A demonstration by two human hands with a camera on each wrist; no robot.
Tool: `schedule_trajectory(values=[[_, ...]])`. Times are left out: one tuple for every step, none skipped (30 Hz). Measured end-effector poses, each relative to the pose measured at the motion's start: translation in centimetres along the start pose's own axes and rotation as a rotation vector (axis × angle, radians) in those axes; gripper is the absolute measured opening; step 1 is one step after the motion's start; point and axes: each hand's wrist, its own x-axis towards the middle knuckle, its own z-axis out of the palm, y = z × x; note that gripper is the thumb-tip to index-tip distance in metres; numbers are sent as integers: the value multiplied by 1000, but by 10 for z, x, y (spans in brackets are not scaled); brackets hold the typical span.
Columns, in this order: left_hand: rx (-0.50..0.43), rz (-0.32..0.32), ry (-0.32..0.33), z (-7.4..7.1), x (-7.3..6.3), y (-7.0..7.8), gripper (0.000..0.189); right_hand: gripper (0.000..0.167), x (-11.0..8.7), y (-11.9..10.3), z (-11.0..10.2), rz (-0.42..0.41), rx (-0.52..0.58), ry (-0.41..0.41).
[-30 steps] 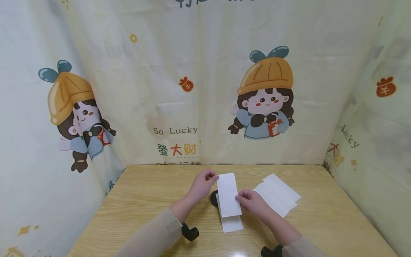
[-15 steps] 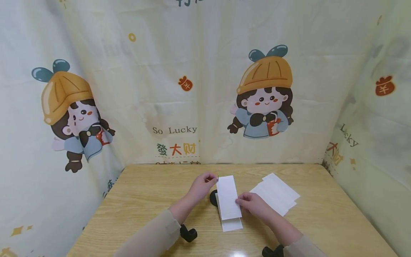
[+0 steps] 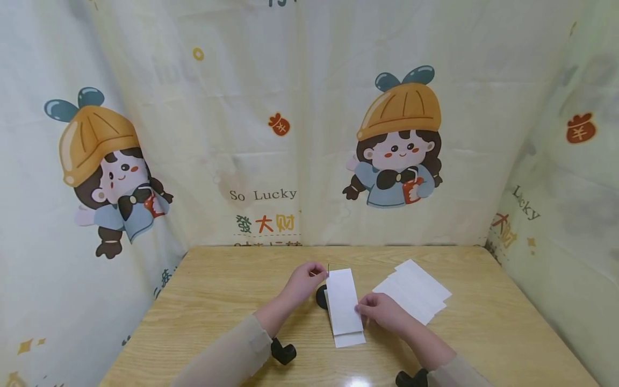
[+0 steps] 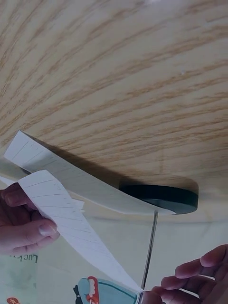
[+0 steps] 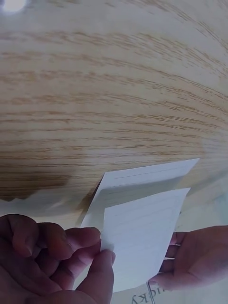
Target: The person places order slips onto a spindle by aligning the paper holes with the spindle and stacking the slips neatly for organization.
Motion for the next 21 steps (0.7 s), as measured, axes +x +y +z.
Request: schedule_trajectory(values=[[7, 4, -3, 0, 1, -1, 9, 23, -1, 0, 0, -3, -6, -8], [14, 10, -5, 1, 1, -3, 9, 23, -1, -1, 0, -6, -11, -17], [25, 12, -8, 1, 2, -4, 9, 23, -1, -1, -1, -7, -18, -24], [35, 16, -9, 1, 2, -5, 9, 23, -2, -1, -1, -8, -22, -29], [46, 19, -10, 1, 2, -5, 9, 23, -2, -1, -1, -7, -26, -32], [57, 21, -11, 1, 2, -6, 9, 23, -2, -1, -1, -6, -29, -35], [64, 22, -13, 1, 2, -7, 9, 23, -2, -2, -1, -6, -32, -37], [69, 18, -18, 1, 2, -7, 9, 22, -2, -2, -1, -5, -35, -39], [72, 12, -23, 1, 2, -7, 9, 22, -2, -2, -1, -4, -37, -40], [75, 9, -27, 0, 1, -7, 10, 22, -2, -2, -1, -4, -42, -40], [79, 2, -34, 0, 1, -8, 10, 22, -3, -2, -1, -4, -48, -41], [83, 1, -37, 0, 1, -9, 10, 21, -3, -2, -1, -6, -54, -42], [90, -2, -41, 0, 1, -10, 10, 21, -3, -1, -1, -7, -62, -41], [97, -3, -44, 0, 1, -10, 11, 21, -3, -1, -1, -8, -70, -40], [105, -7, -47, 1, 1, -12, 10, 21, -2, -1, -1, -9, -78, -40], [115, -5, -48, 1, 1, -13, 11, 21, -2, -1, -1, -9, -87, -40], [119, -12, -52, 1, 1, -14, 10, 21, -2, 0, -1, -6, -92, -40], [122, -14, -56, 1, 2, -15, 10, 21, -2, 0, -1, -1, -96, -41], [125, -21, -60, 2, 2, -16, 10, 21, -2, 0, -1, 1, -100, -42], [126, -25, -63, 2, 2, -16, 10, 21, -2, 0, -1, 7, -103, -44], [128, -31, -67, 2, 2, -17, 10, 21, -2, 0, -1, 9, -104, -47]])
